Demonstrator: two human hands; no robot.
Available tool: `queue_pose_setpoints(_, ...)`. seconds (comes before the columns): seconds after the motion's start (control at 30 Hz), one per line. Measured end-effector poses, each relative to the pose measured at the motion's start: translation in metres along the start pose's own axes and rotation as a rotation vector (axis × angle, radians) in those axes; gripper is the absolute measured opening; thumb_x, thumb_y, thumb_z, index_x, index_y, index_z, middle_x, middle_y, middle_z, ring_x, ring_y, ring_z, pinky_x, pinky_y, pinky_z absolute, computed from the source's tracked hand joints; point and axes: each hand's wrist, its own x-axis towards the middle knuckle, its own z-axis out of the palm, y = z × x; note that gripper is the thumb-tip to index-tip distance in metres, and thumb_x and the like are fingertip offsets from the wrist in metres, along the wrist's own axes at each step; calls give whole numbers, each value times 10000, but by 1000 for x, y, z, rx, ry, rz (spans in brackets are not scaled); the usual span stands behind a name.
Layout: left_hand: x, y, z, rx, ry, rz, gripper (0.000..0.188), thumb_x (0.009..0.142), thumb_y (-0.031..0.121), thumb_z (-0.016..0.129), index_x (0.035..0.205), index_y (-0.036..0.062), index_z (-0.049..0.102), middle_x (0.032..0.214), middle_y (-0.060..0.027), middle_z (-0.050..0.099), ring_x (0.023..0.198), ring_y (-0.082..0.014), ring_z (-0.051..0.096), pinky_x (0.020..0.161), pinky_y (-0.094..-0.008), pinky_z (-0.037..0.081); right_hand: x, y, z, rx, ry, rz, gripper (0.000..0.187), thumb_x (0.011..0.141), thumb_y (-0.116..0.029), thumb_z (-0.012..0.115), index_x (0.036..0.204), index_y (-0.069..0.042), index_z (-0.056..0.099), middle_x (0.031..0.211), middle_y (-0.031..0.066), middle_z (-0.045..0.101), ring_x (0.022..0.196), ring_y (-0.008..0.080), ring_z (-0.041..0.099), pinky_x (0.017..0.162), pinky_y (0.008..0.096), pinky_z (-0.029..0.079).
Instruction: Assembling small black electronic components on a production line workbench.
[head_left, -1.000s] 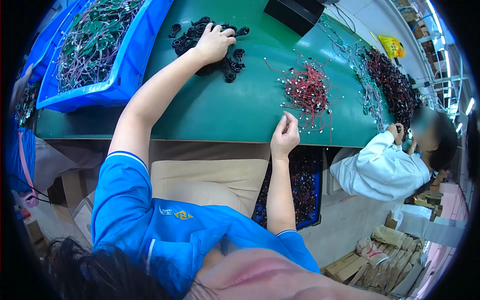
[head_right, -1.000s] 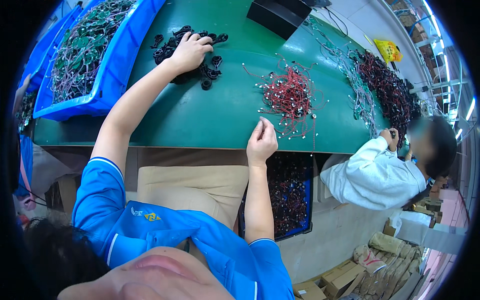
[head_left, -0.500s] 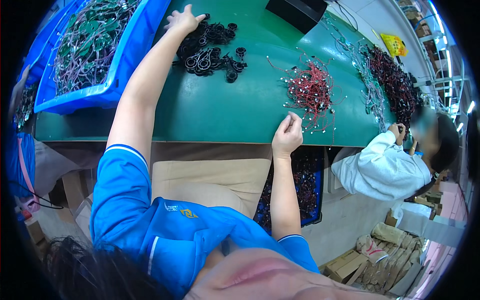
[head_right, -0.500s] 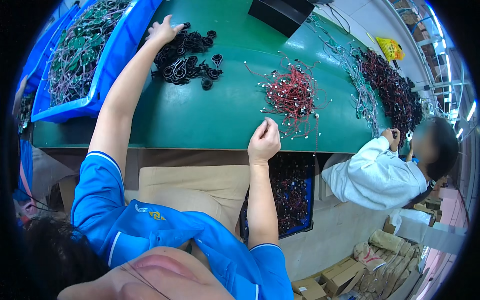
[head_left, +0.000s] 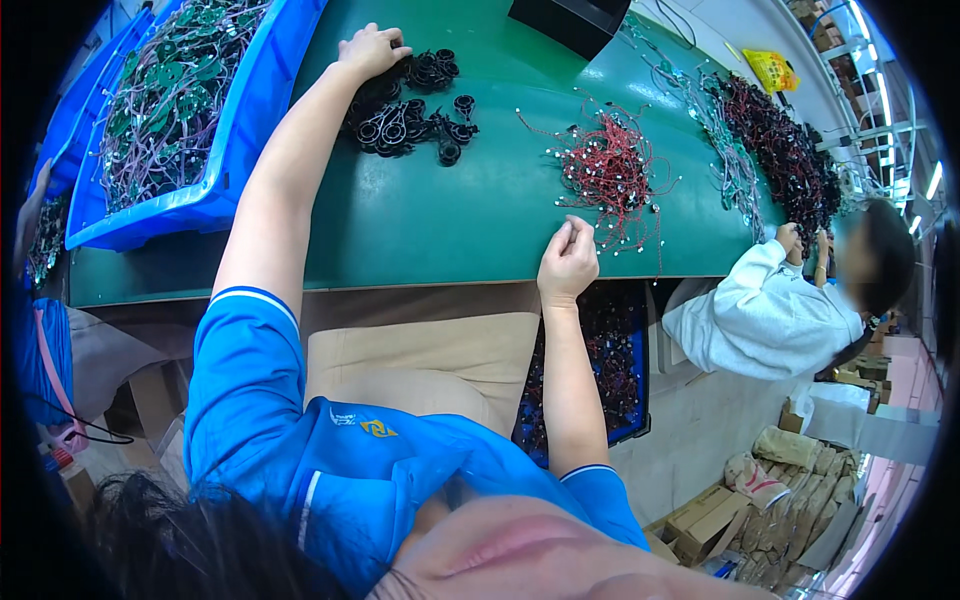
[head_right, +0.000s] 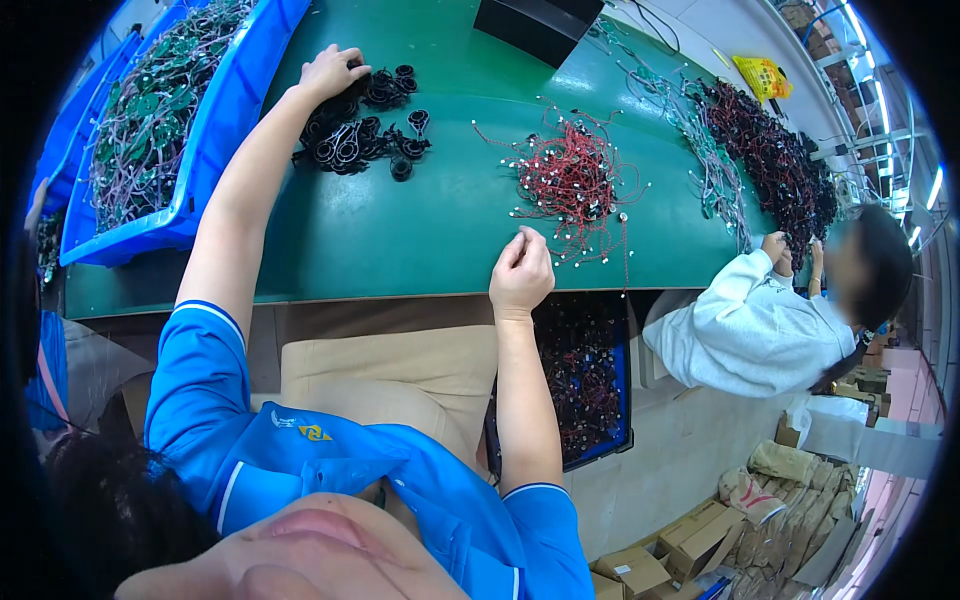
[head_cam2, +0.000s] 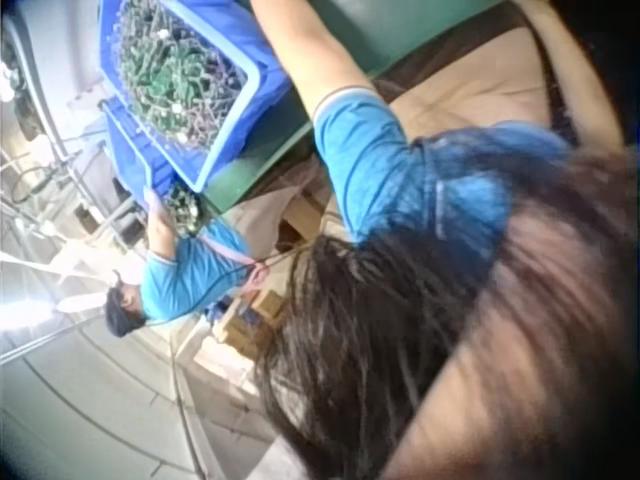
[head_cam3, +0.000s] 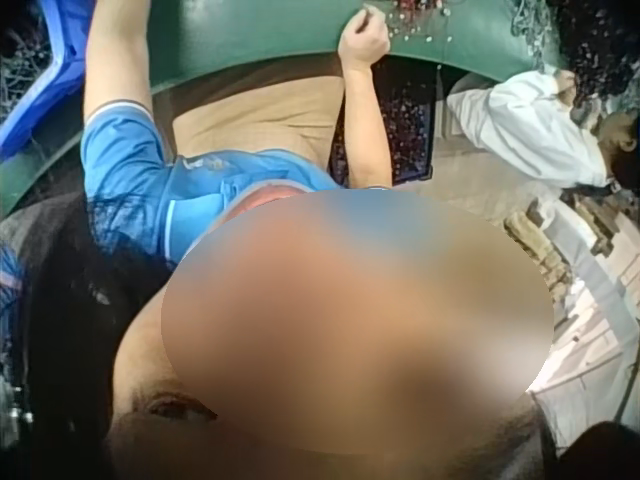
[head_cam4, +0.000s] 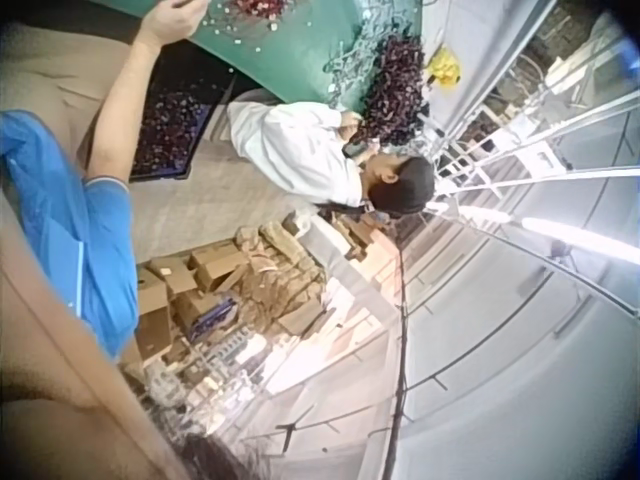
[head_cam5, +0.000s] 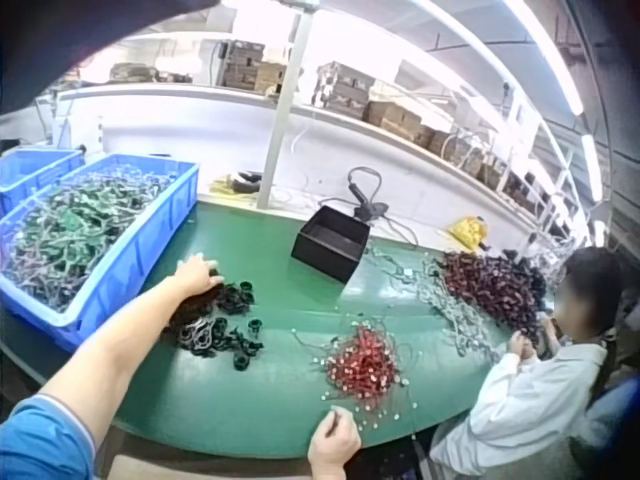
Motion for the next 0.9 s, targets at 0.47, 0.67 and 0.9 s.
queue_pose_setpoints(0.47,-46,-15,16,-431,351,310,167,868,283,609,983,182,678,975,-46,620,876,-234,612,784,-328,486,-2,4,2,-23,1,-10,95,872,-78,555,943,-96,616,606,-14,557,482,151,479,487,304,403)
queue_pose_setpoints(0.67,-75,13,-14,-681,151,157,260,866,257,613,1092,129,626,948,-60,640,847,-248,618,767,-351,492,0,3,-1,-35,-57,48,112,854,-55,560,949,-92,606,631,1,561,516,184,507,505,321,425)
queue_pose_setpoints(0.9,-61,-9,-9,-179,824,38,277,881,240,620,1124,109,600,876,-82,645,745,-248,601,769,-334,476,-1,2,-2,-30,-75,62,111,857,-56,558,948,-93,609,622,-2,555,506,182,501,500,322,423)
